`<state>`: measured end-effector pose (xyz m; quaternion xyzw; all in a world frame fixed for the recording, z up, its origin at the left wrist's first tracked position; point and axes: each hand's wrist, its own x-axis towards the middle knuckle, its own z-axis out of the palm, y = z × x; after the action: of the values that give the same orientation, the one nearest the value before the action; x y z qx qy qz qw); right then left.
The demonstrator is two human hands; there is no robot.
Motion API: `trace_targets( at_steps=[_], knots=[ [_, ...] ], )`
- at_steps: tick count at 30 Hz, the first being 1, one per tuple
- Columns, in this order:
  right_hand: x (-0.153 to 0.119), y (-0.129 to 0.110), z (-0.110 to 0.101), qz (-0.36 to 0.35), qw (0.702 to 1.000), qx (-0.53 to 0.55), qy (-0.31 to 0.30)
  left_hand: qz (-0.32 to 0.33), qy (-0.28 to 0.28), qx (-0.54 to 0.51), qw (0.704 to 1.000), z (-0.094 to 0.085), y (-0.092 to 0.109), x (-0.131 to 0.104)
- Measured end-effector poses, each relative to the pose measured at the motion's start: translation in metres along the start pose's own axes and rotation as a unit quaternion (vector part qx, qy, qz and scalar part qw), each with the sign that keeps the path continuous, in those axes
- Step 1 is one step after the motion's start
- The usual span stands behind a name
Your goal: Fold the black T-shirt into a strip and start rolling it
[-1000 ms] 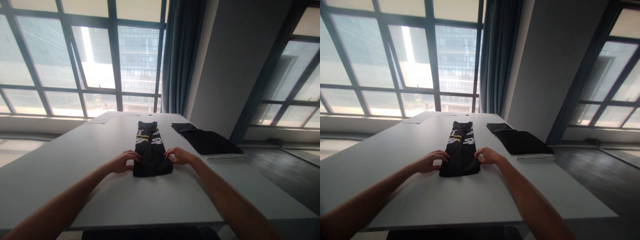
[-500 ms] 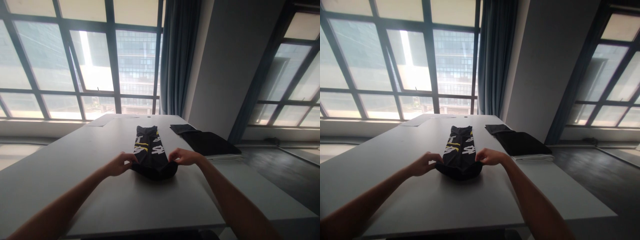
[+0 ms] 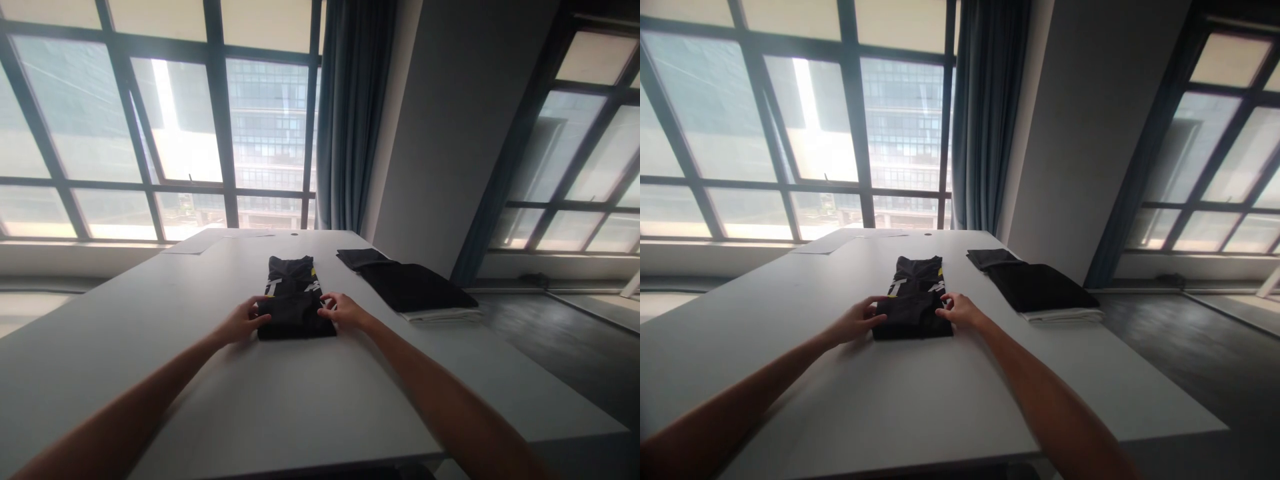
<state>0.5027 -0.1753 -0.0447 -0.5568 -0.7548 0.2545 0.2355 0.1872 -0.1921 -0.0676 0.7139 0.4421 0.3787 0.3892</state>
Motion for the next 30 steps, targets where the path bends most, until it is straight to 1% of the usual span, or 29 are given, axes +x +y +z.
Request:
trace_targets(
  at_steps=[3,6,8,10,12,13,15,17,19,22,23,24,25,26,27,28,30],
  knots=[
    [-0.003,-0.003,0.004,0.019,1.0,0.005,-0.008,0.007,-0.041,0.016,0.999,-0.004,0.001,-0.007],
    [-0.003,-0.003,0.008,0.033,0.999,-0.003,-0.003,0.052,-0.052,0.026,0.997,-0.004,0.006,-0.012],
    [-0.003,-0.005,0.007,0.015,1.0,-0.003,0.016,0.082,-0.028,0.022,0.996,0.0,0.011,-0.012],
    [-0.003,-0.007,0.003,-0.023,0.998,0.007,0.051,0.094,0.013,0.01,0.995,0.006,0.016,-0.01],
    [-0.005,-0.01,0.0,-0.033,0.996,0.031,0.072,0.086,0.048,0.011,0.995,0.011,0.018,-0.007],
    [-0.005,-0.01,0.0,-0.02,0.997,0.045,0.066,0.075,0.055,0.021,0.995,0.013,0.018,-0.006],
    [-0.006,-0.01,0.0,0.019,0.998,0.056,0.028,0.043,0.058,0.037,0.997,0.016,0.016,-0.004],
    [-0.007,-0.008,0.001,0.043,0.998,0.051,-0.013,-0.001,0.054,0.029,0.998,0.015,0.015,-0.005],
    [-0.01,-0.007,0.0,0.061,0.995,0.058,-0.057,-0.063,0.023,0.005,0.998,0.012,0.016,-0.009],
    [-0.017,-0.006,-0.008,0.118,0.973,0.097,-0.172,-0.149,-0.045,-0.036,0.987,0.006,0.021,-0.019],
    [-0.018,-0.006,-0.011,0.136,0.964,0.106,-0.203,-0.171,-0.054,-0.043,0.983,0.005,0.024,-0.022],
    [-0.019,-0.006,-0.013,0.147,0.959,0.112,-0.217,-0.187,-0.054,-0.045,0.98,0.004,0.026,-0.024],
    [-0.019,-0.006,-0.013,0.148,0.96,0.115,-0.209,-0.201,-0.047,-0.04,0.978,0.004,0.028,-0.025],
    [-0.017,-0.006,-0.012,0.14,0.967,0.116,-0.181,-0.211,-0.038,-0.027,0.976,0.005,0.029,-0.024],
    [-0.015,-0.006,-0.01,0.123,0.976,0.111,-0.139,-0.212,-0.029,-0.01,0.977,0.006,0.03,-0.022],
    [-0.012,-0.005,-0.006,0.1,0.986,0.098,-0.093,-0.202,-0.019,0.012,0.979,0.008,0.029,-0.02],
    [-0.004,-0.004,0.002,0.047,0.997,0.05,-0.018,-0.143,0.002,0.056,0.988,0.012,0.026,-0.016]
  ],
)
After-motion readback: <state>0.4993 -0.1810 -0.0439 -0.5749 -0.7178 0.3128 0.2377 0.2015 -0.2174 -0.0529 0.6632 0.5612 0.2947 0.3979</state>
